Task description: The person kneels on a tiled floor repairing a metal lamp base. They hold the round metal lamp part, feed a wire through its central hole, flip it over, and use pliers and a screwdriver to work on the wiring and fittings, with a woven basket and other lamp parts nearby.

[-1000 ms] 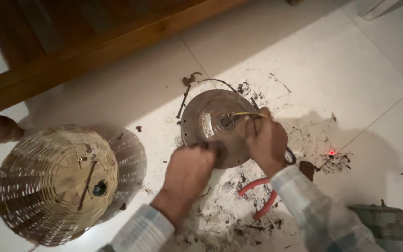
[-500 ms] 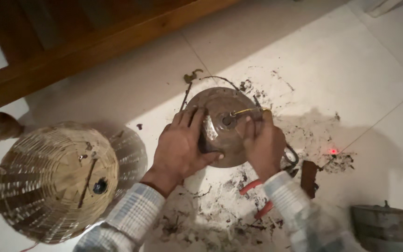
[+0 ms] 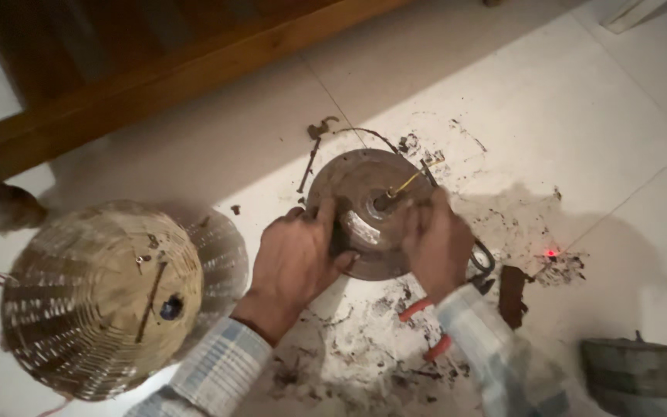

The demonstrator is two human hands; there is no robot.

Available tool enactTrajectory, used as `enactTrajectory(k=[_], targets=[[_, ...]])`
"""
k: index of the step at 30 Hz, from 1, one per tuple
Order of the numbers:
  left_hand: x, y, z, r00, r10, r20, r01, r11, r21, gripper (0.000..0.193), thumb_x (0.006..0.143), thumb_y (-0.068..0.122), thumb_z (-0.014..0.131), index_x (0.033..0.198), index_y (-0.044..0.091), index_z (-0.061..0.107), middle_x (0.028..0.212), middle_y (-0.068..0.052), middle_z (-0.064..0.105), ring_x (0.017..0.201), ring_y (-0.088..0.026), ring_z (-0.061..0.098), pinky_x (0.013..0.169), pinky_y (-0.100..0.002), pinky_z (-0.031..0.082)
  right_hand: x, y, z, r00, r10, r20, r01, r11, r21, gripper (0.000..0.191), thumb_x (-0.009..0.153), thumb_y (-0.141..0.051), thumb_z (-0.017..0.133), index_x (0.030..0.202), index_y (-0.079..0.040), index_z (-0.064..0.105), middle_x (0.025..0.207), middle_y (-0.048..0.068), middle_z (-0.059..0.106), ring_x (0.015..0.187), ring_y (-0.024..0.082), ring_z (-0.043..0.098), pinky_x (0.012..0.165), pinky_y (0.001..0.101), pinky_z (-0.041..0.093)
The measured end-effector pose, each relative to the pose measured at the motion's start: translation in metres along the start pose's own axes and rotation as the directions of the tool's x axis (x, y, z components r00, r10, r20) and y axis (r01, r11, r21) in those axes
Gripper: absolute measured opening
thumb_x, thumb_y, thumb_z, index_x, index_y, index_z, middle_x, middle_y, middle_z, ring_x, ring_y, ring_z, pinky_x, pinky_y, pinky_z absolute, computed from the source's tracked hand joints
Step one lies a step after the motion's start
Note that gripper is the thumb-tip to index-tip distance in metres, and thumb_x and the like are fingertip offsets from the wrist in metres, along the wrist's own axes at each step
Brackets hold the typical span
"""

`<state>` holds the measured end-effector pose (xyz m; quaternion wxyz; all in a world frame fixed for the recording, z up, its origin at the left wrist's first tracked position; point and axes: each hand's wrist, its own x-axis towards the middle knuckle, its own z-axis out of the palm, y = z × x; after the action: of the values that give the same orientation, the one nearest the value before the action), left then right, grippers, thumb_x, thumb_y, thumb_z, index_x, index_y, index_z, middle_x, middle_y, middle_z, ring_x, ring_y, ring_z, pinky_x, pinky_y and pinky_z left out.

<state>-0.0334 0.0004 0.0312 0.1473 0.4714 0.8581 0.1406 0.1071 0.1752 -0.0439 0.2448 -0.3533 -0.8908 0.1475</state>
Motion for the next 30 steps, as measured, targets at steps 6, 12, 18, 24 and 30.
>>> enactTrajectory(k=[6,12,18,24,30], targets=[[0.009,-0.012,0.002,0.999,0.022,-0.028,-0.023,0.999,-0.023,0.095,0.066,0.048,0.091,0.141,0.008,0.046,0.117,-0.013,0.07,0.11,-0.032,0.066,0.092,-0.046,0.055,0.001,0.003,-0.001,0.999,0.02,-0.031,-0.022,0.999,-0.046,0.021,0.099,-0.023,0.067,0.106,-0.005,0.058,0.068,0.018,0.067,0.061,0.041,0.067,0.054,0.0511,0.05],[0.019,-0.023,0.01,0.949,0.229,-0.217,-0.258,0.959,-0.115,0.117,0.054,0.047,0.094,0.145,-0.001,0.038,0.151,-0.02,0.049,0.138,-0.036,0.048,0.107,-0.046,0.039,0.001,-0.001,-0.008,0.998,0.048,0.034,-0.048,0.999,-0.014,0.021,0.099,-0.025,0.064,0.105,-0.006,0.058,0.069,0.02,0.068,0.063,0.044,0.067,0.057,0.0525,0.051],[0.011,-0.017,0.017,0.98,0.134,-0.148,-0.15,0.984,-0.1,0.109,0.061,0.053,0.089,0.144,0.001,0.041,0.15,-0.015,0.05,0.132,-0.032,0.051,0.101,-0.044,0.048,-0.001,-0.003,-0.005,0.99,-0.042,0.132,0.049,0.998,-0.05,0.027,0.099,-0.029,0.064,0.104,-0.004,0.056,0.07,0.022,0.067,0.062,0.046,0.065,0.053,0.0545,0.049],[0.003,0.012,0.023,0.995,-0.008,-0.103,0.015,0.998,0.062,0.106,0.068,0.066,0.082,0.136,-0.005,0.043,0.141,-0.022,0.055,0.118,-0.032,0.06,0.082,-0.041,0.058,0.005,0.005,-0.006,0.991,-0.117,0.065,0.117,0.993,-0.01,0.023,0.098,-0.028,0.064,0.102,-0.006,0.059,0.074,0.022,0.069,0.065,0.046,0.067,0.055,0.0533,0.052],[0.007,0.025,0.01,0.987,-0.133,0.092,0.123,0.987,0.1,0.095,0.075,0.056,0.084,0.139,0.0,0.043,0.125,-0.017,0.062,0.109,-0.029,0.067,0.081,-0.039,0.06,0.009,0.001,-0.007,0.992,0.06,0.108,-0.061,0.998,0.008,0.025,0.098,-0.03,0.065,0.104,-0.007,0.06,0.072,0.023,0.069,0.068,0.044,0.069,0.058,0.0537,0.052]])
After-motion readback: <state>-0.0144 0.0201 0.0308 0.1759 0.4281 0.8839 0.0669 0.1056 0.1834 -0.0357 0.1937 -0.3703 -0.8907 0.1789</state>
